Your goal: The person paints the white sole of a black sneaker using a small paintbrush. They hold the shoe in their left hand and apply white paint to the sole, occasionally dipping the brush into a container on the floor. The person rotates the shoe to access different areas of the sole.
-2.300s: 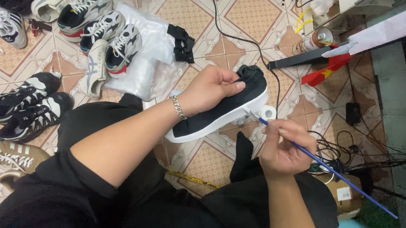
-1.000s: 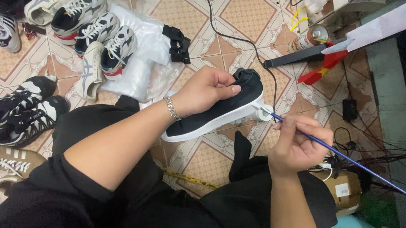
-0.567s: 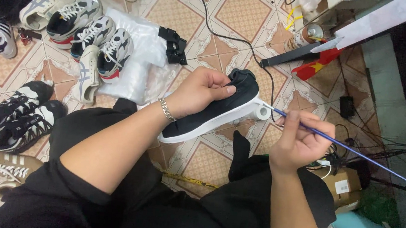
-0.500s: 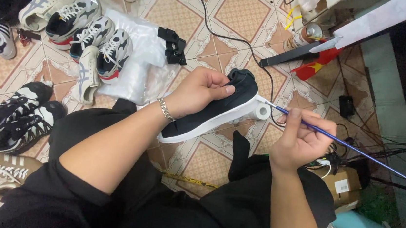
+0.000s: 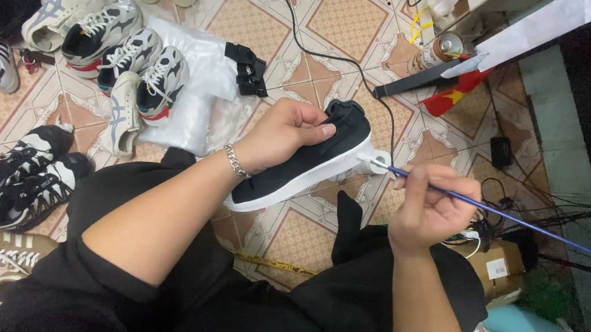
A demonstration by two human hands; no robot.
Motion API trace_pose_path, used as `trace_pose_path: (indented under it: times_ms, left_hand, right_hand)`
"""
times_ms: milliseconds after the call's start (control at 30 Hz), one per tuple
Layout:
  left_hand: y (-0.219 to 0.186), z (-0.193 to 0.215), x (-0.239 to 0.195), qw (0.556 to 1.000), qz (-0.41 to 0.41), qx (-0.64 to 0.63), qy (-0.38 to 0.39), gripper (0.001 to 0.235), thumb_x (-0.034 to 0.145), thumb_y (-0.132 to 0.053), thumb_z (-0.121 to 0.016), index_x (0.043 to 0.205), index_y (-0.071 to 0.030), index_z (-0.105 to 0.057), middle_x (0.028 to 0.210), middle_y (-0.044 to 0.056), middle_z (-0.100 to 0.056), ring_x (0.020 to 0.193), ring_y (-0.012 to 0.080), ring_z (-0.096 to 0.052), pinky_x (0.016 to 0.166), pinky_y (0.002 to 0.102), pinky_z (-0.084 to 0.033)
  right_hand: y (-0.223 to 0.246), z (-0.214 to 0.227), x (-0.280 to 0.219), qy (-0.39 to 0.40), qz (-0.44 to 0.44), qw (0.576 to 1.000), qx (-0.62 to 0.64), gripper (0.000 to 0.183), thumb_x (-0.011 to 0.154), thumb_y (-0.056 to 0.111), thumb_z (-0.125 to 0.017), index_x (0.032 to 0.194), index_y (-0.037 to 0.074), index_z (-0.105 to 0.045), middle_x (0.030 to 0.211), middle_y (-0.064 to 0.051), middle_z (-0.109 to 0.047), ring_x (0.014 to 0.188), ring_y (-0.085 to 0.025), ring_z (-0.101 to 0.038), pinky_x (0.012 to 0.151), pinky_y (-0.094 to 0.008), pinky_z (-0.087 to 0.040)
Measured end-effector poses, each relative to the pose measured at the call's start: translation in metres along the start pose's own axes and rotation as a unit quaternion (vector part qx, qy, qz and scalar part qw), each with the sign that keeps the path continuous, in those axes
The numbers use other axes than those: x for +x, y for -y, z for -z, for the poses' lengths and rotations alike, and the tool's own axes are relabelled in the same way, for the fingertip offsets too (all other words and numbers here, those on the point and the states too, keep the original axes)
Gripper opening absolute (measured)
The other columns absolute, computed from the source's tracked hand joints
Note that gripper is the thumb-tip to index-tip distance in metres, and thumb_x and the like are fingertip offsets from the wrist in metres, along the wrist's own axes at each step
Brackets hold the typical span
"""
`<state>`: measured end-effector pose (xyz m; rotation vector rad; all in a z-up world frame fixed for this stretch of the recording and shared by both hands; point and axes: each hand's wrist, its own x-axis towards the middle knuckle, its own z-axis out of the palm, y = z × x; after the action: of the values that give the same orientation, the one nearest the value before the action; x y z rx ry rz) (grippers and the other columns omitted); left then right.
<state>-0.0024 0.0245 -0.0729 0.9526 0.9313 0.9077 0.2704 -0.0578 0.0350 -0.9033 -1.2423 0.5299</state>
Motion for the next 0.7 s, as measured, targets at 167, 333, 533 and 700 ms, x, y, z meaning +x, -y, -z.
trace_pose_path:
  times_ms: [167, 333, 533, 700]
  left_hand:
    - [0.007, -0.002, 0.000, 1.000, 0.005, -0.028, 0.001, 0.014, 0.114, -0.014, -0.086, 0.111, -0.002, -0.093, 0.077, 0.005, -0.088, 0.072, 0.0101, -0.086, 0.066, 0.021, -0.069]
    - [-0.009, -0.007, -0.009, 0.999, 0.018, -0.046, -0.009, 0.013, 0.112, -0.012, -0.086, 0.110, -0.001, -0.092, 0.076, 0.007, -0.087, 0.069, 0.0136, -0.087, 0.061, 0.024, -0.070]
    - [-0.022, -0.008, -0.013, 0.999, 0.013, -0.042, -0.020, 0.013, 0.113, -0.012, -0.085, 0.111, -0.001, -0.092, 0.075, 0.008, -0.086, 0.067, 0.0151, -0.086, 0.059, 0.026, -0.070]
    - [-0.017, -0.009, -0.008, 0.999, 0.011, -0.049, -0.019, 0.013, 0.113, -0.011, -0.085, 0.110, 0.000, -0.092, 0.074, 0.009, -0.086, 0.066, 0.0162, -0.087, 0.057, 0.026, -0.070]
  right_hand:
    - [-0.007, 0.000, 0.007, -0.009, 0.008, 0.999, -0.034, 0.031, 0.125, -0.003, -0.082, 0.120, 0.003, -0.052, 0.098, -0.023, -0.074, 0.068, -0.023, -0.078, 0.069, -0.032, -0.064]
    - [-0.007, -0.001, 0.007, -0.018, 0.018, 0.999, -0.044, 0.031, 0.125, -0.004, -0.082, 0.119, 0.003, -0.052, 0.100, -0.023, -0.076, 0.068, -0.022, -0.077, 0.069, -0.031, -0.064]
    - [0.007, -0.013, -0.003, 0.018, 0.126, 0.990, -0.061, 0.037, 0.107, -0.018, -0.092, 0.099, -0.002, -0.060, 0.082, -0.025, -0.077, 0.053, -0.021, -0.072, 0.054, -0.030, -0.057]
    - [0.000, -0.003, 0.004, -0.005, 0.045, 0.997, -0.062, 0.034, 0.121, -0.007, -0.086, 0.114, 0.001, -0.054, 0.097, -0.023, -0.079, 0.066, -0.021, -0.079, 0.067, -0.031, -0.065]
